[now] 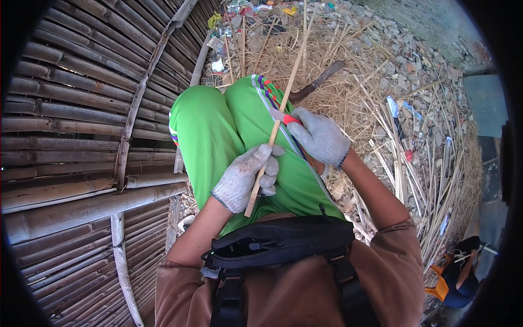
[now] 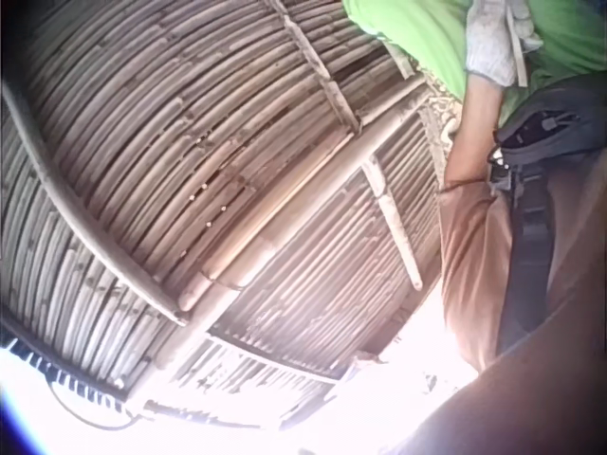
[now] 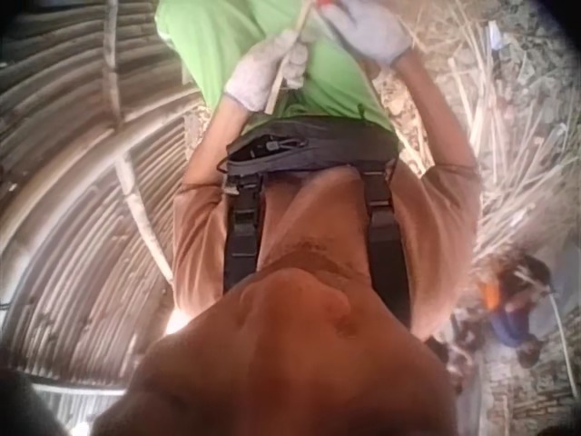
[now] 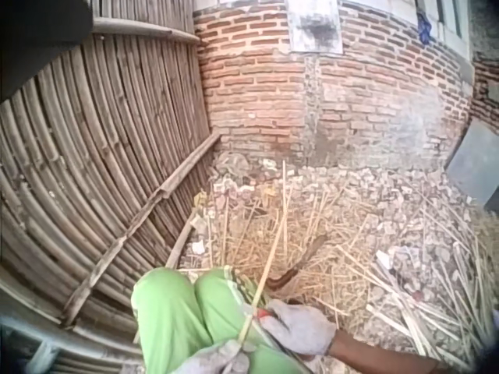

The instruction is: The person shaves a thin bamboo stick using a small knife while holding it with gloved hands, then switches to a larger curved blade to split a longer bamboo piece into strips.

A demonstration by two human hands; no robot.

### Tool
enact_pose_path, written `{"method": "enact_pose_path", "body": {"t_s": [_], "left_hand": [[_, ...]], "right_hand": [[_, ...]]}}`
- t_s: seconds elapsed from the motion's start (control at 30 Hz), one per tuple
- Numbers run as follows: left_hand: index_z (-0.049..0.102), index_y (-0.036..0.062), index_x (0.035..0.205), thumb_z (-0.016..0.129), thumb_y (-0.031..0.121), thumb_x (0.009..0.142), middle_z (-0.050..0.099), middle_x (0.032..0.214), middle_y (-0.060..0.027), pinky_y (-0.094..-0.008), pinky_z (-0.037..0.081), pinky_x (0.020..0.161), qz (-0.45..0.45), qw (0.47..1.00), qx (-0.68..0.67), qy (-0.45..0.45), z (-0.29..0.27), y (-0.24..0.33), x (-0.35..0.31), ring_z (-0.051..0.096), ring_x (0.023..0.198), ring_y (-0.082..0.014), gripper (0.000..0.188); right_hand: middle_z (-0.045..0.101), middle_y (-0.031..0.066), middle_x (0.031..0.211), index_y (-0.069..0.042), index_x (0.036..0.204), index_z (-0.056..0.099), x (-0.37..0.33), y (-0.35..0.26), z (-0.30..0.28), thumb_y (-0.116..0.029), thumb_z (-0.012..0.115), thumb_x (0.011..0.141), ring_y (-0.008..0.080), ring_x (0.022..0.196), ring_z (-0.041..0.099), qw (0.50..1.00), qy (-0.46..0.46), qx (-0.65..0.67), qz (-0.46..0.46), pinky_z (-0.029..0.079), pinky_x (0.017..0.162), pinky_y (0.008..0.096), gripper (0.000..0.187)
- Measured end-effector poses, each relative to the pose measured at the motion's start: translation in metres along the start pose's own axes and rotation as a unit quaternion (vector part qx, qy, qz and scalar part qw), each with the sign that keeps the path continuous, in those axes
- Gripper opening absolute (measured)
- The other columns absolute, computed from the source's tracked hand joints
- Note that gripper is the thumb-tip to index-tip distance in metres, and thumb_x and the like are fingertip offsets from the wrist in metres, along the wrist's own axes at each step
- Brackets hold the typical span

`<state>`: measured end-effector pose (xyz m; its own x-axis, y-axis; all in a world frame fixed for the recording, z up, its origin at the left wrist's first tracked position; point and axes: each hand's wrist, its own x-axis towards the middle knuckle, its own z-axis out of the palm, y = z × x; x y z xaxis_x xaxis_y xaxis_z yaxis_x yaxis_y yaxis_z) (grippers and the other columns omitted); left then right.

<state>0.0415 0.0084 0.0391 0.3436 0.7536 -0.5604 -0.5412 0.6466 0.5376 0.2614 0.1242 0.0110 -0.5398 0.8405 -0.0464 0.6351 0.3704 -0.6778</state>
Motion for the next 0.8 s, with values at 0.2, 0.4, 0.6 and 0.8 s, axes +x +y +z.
{"method": "enact_pose_path", "body": {"t_s": [0.2, 0.4, 0.6, 0.8], "left_hand": [[0.061, -0.002, 0.128, 0.053, 0.031, 0.115, 0.056, 0.078, 0.0008, -0.0262, 0.037, 0.047, 0.027, 1.0, -0.003, 0.008, -0.002, 0.003, 0.008, 0.044, 0.054, -0.0081, 0.037], [0.063, -0.0023, 0.12, 0.055, 0.023, 0.109, 0.056, 0.075, -0.001, -0.0266, 0.035, 0.043, 0.033, 0.999, -0.04, -0.004, 0.003, 0.008, 0.025, 0.043, 0.05, -0.0087, 0.028], [0.064, -0.0002, 0.109, 0.056, 0.024, 0.109, 0.054, 0.069, -0.0008, -0.0273, 0.034, 0.039, 0.088, 0.989, 0.101, 0.066, 0.027, 0.013, 0.017, 0.043, 0.045, -0.0093, 0.025], [0.065, -0.0005, 0.108, 0.055, 0.026, 0.111, 0.05, 0.065, 0.001, -0.0262, 0.035, 0.037, 0.085, 0.97, 0.223, 0.04, 0.035, 0.01, -0.004, 0.043, 0.042, -0.0091, 0.028]], "right_hand": [[0.072, 0.0239, 0.082, -0.008, 0.111, 0.066, -0.009, 0.003, 0.002, -0.056, 0.055, 0.105, 0.0464, 0.084, 0.073, 0.998, 0.001, -0.062, 0.012, 0.056, 0.077, 0.0577, 0.05], [0.07, 0.0253, 0.084, -0.006, 0.104, 0.071, -0.004, 0.0, -0.008, -0.053, 0.059, 0.104, 0.0457, 0.081, 0.071, 0.996, -0.035, -0.075, -0.015, 0.056, 0.073, 0.0554, 0.049], [0.072, 0.0218, 0.081, -0.009, 0.097, 0.068, -0.006, -0.006, -0.014, -0.06, 0.052, 0.105, 0.0439, 0.078, 0.073, 0.992, -0.029, -0.099, -0.076, 0.057, 0.072, 0.056, 0.054], [0.073, 0.019, 0.082, -0.011, 0.099, 0.07, 0.009, 0.015, -0.046, -0.06, 0.05, 0.105, 0.0423, 0.077, 0.073, 0.985, 0.069, -0.157, -0.014, 0.058, 0.07, 0.0546, 0.053]]}}
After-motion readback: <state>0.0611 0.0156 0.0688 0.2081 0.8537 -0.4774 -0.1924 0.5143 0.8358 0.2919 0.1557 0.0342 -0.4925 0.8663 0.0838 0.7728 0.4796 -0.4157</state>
